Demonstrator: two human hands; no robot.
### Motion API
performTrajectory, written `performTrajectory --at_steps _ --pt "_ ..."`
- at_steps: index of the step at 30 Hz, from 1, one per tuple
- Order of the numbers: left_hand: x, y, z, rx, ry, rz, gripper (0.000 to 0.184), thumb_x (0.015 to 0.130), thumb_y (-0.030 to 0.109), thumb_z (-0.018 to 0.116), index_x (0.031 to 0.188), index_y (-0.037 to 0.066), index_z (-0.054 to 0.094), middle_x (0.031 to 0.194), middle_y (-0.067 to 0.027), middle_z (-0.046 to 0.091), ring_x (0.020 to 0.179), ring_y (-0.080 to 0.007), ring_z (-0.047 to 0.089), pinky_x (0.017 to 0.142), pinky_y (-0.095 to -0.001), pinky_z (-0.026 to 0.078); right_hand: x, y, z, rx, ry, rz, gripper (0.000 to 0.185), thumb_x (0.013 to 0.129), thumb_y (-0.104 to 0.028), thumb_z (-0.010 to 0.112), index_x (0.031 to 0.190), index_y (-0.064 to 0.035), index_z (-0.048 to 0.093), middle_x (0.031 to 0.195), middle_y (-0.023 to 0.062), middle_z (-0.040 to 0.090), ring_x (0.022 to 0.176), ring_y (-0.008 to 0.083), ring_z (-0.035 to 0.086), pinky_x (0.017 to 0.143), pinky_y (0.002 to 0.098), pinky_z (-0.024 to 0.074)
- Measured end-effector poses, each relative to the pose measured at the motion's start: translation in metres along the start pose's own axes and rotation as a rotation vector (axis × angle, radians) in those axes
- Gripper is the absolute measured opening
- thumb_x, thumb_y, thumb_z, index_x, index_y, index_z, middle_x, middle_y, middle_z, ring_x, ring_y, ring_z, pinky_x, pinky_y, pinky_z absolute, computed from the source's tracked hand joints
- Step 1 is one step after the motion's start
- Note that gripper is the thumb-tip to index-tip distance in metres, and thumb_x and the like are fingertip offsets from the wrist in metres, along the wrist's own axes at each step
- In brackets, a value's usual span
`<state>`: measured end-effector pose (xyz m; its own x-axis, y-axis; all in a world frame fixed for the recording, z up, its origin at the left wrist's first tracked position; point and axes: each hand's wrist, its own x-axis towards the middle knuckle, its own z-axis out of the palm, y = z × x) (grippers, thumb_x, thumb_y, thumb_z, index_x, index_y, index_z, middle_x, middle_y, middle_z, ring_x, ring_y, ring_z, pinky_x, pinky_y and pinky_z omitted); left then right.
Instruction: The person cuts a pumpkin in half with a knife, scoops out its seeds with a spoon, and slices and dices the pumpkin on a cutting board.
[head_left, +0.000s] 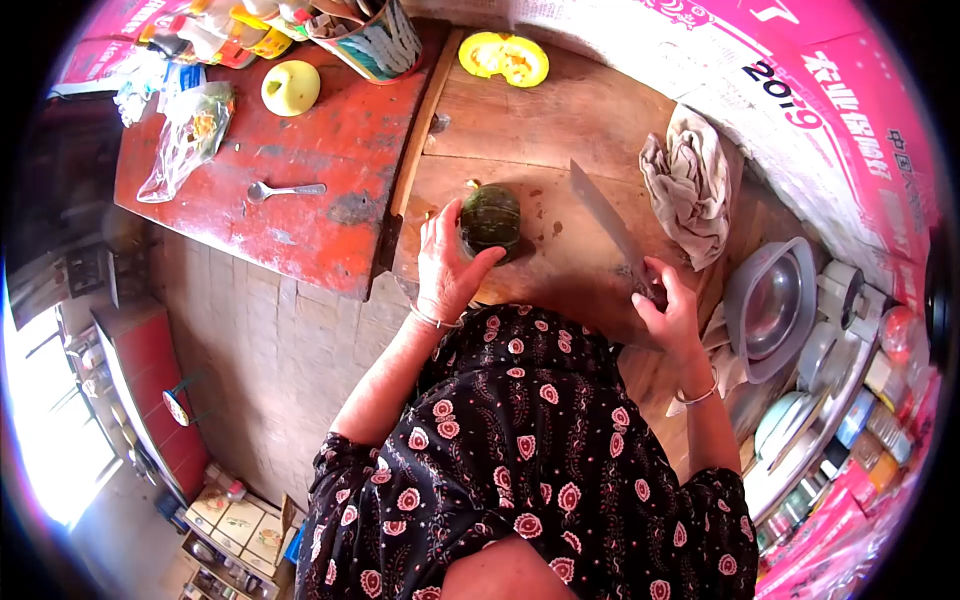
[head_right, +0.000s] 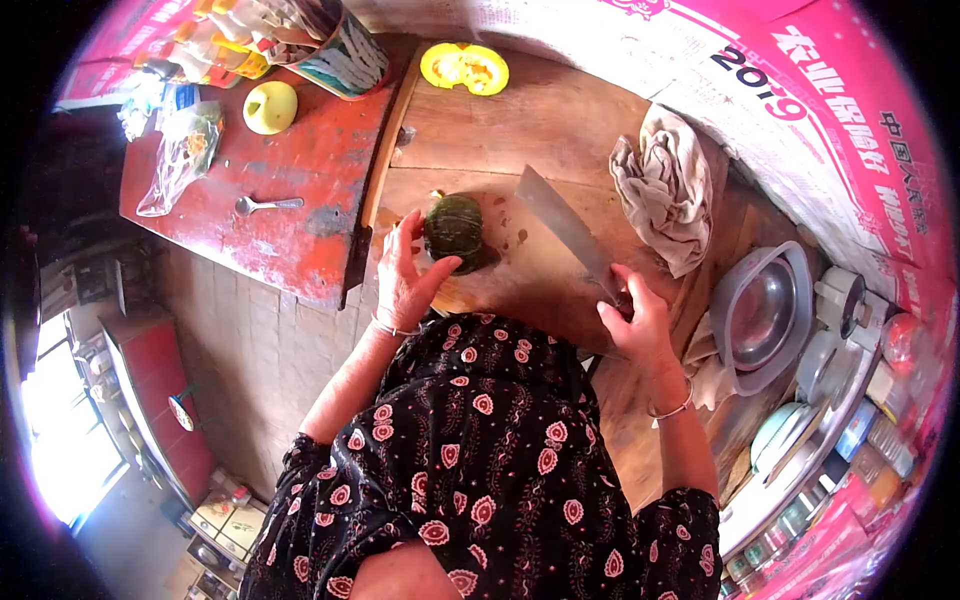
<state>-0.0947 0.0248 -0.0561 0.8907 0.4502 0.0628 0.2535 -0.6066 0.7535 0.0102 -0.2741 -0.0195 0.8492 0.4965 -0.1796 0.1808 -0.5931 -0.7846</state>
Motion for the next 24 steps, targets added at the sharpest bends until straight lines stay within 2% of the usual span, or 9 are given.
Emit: performTrajectory --at_steps 2,3,6,7,10,12,14,16,24 --pt "0.006 0.003 0.004 0.034 -0.027 0.013 0.071 0.066 0.019 0.079 0.125 0.001 0.045 0.113 -0.0186 0.054 0.102 -0.0314 0.055 0.085 -0.0384 0.048 0.006 -0.008 -0.001 0.029 -0.053 0.071 0.039 0.075 -0.008 0.069 0.111 0.0003 0.057 0.083 0.0089 0.063 0.069 0.0137 0.059 0.064 0.0273 0.0479" --pt "0.007 0.006 0.006 0.003 -0.075 -0.007 0.072 0.063 0.023 0.079 0.122 0.000 0.045 0.114 -0.0187 0.052 0.107 -0.0378 0.047 0.093 -0.0438 0.040 0.010 -0.020 -0.001 0.015 -0.075 0.067 0.033 0.077 -0.009 0.069 0.107 0.0013 0.059 0.080 0.0094 0.064 0.068 0.0127 0.059 0.064 0.0258 0.0471" --pt "0.005 0.008 0.006 0.051 -0.055 0.073 0.071 0.063 0.023 0.079 0.122 0.001 0.046 0.114 -0.0185 0.052 0.108 -0.0381 0.046 0.093 -0.0439 0.040 0.028 -0.050 0.007 0.011 -0.111 -0.052 0.029 0.079 -0.008 0.068 0.105 0.0023 0.060 0.082 0.0112 0.065 0.069 0.0138 0.060 0.064 0.0264 0.0478" --pt "0.006 0.006 0.005 0.001 -0.053 0.052 0.068 0.064 0.023 0.079 0.120 0.001 0.048 0.114 -0.0187 0.052 0.106 -0.0376 0.047 0.092 -0.0436 0.041 0.034 -0.050 0.011 -0.015 -0.137 -0.122 0.029 0.079 -0.007 0.067 0.105 0.0026 0.060 0.086 0.0157 0.066 0.072 0.0220 0.064 0.065 0.0301 0.0497" --pt "0.012 0.003 -0.011 -0.007 0.085 -0.048 0.048 0.077 0.016 0.071 0.119 0.001 0.052 0.108 -0.0149 0.057 0.096 -0.0245 0.057 0.085 -0.0334 0.047 0.052 -0.053 0.027 -0.016 -0.195 -0.233 0.030 0.077 -0.007 0.066 0.105 0.0017 0.060 0.090 0.0196 0.064 0.078 0.0324 0.065 0.068 0.0351 0.0510" --pt "0.024 0.010 -0.032 -0.138 0.238 -0.076 0.038 0.087 0.015 0.061 0.121 0.000 0.051 0.110 -0.0125 0.057 0.098 -0.0200 0.055 0.087 -0.0320 0.045 0.063 -0.062 0.031 -0.052 -0.238 -0.261 0.027 0.076 -0.009 0.064 0.101 0.0006 0.060 0.089 0.0202 0.063 0.079 0.0363 0.062 0.067 0.0392 0.0506" --pt "0.040 0.010 -0.044 -0.246 0.334 -0.046 0.038 0.091 0.020 0.055 0.122 0.000 0.050 0.111 -0.0166 0.056 0.097 -0.0248 0.055 0.087 -0.0341 0.044 0.072 -0.068 0.037 -0.092 -0.289 -0.265 0.025 0.077 -0.010 0.063 0.099 0.0004 0.060 0.087 0.0194 0.063 0.078 0.0356 0.062 0.067 0.0403 0.0503" --pt "0.053 0.016 -0.051 -0.301 0.355 -0.013 0.038 0.092 0.021 0.052 0.124 0.000 0.049 0.114 -0.0161 0.058 0.097 -0.0223 0.056 0.086 -0.0335 0.045 0.079 -0.074 0.041 -0.155 -0.249 -0.334 0.022 0.075 -0.010 0.062 0.095 -0.0001 0.060 0.083 0.0183 0.063 0.075 0.0355 0.061 0.067 0.0419 0.0499" --pt "0.071 0.027 -0.052 -0.514 0.181 -0.154 0.037 0.092 0.020 0.050 0.123 0.001 0.050 0.086 -0.0064 0.065 0.076 -0.0083 0.054 0.070 -0.0223 0.043 0.094 -0.080 0.045 -0.165 -0.325 -0.324 0.022 0.075 -0.009 0.060 0.095 -0.0008 0.060 0.082 0.0179 0.063 0.076 0.0355 0.062 0.068 0.0428 0.0501"
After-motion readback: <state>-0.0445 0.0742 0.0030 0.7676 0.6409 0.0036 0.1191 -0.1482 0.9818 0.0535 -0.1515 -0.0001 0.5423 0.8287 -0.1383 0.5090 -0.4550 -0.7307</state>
